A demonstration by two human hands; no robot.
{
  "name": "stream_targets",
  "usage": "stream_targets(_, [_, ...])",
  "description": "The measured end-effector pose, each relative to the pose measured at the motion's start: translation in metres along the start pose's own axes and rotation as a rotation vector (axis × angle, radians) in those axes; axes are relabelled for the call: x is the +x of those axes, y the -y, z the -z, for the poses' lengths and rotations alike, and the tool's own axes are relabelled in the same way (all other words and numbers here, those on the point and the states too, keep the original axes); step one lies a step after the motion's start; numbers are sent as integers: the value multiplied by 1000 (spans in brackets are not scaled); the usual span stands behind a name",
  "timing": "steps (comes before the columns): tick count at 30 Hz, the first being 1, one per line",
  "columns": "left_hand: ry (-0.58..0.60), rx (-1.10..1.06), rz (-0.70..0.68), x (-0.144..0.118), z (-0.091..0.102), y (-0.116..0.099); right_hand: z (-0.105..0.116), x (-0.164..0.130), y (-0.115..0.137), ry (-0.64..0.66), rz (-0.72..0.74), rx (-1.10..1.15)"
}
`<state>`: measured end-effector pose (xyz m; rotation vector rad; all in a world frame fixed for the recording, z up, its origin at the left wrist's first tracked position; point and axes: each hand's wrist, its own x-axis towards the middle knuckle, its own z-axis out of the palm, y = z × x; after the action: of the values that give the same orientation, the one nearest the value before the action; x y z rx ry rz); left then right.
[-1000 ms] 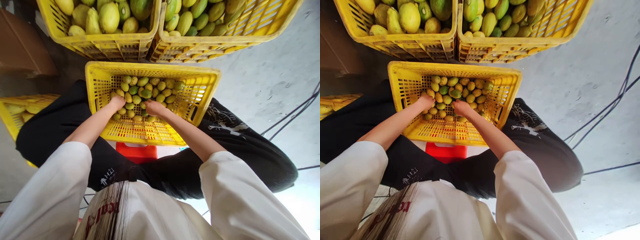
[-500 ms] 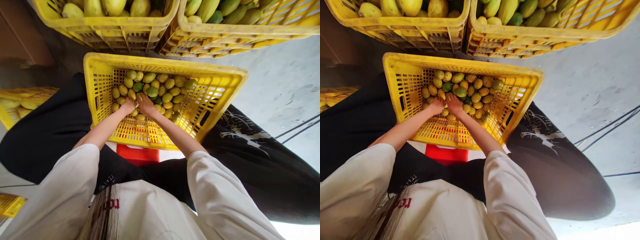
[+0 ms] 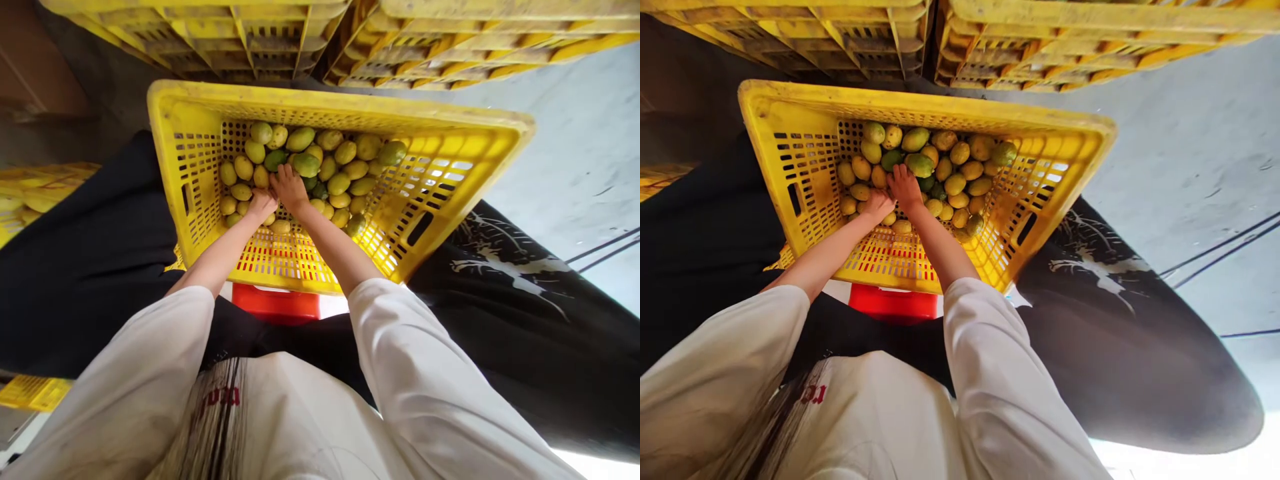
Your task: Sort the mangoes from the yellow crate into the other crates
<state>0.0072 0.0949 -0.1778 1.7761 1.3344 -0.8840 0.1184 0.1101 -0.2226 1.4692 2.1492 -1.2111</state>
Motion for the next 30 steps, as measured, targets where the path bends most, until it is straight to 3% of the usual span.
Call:
stream_targets(5, [25,-65,-38,-2,-7,4,-7,0,-12,-38,45,70])
stream_targets(11, [175,85,-238,1,0,15,-6,-9,-11,-36,54,192])
stream_targets(14, [228,172,-257,-2,8,16,-2,-19,-11,10,25,241])
stream_targets(18, [207,205,-214,-9,23,9,9,-43,-23,79,-63,311])
stream_targets(23, [184,117,-182,-26,47,-2,30,-75,-42,24,-278,524])
stream_targets(25, [149,61,-156,-38,56,-4,41,-82,-43,21,-348,609])
stream_targets(30, [22,-60,-80,-68,66,-5,63,-94,-30,27,-353,806])
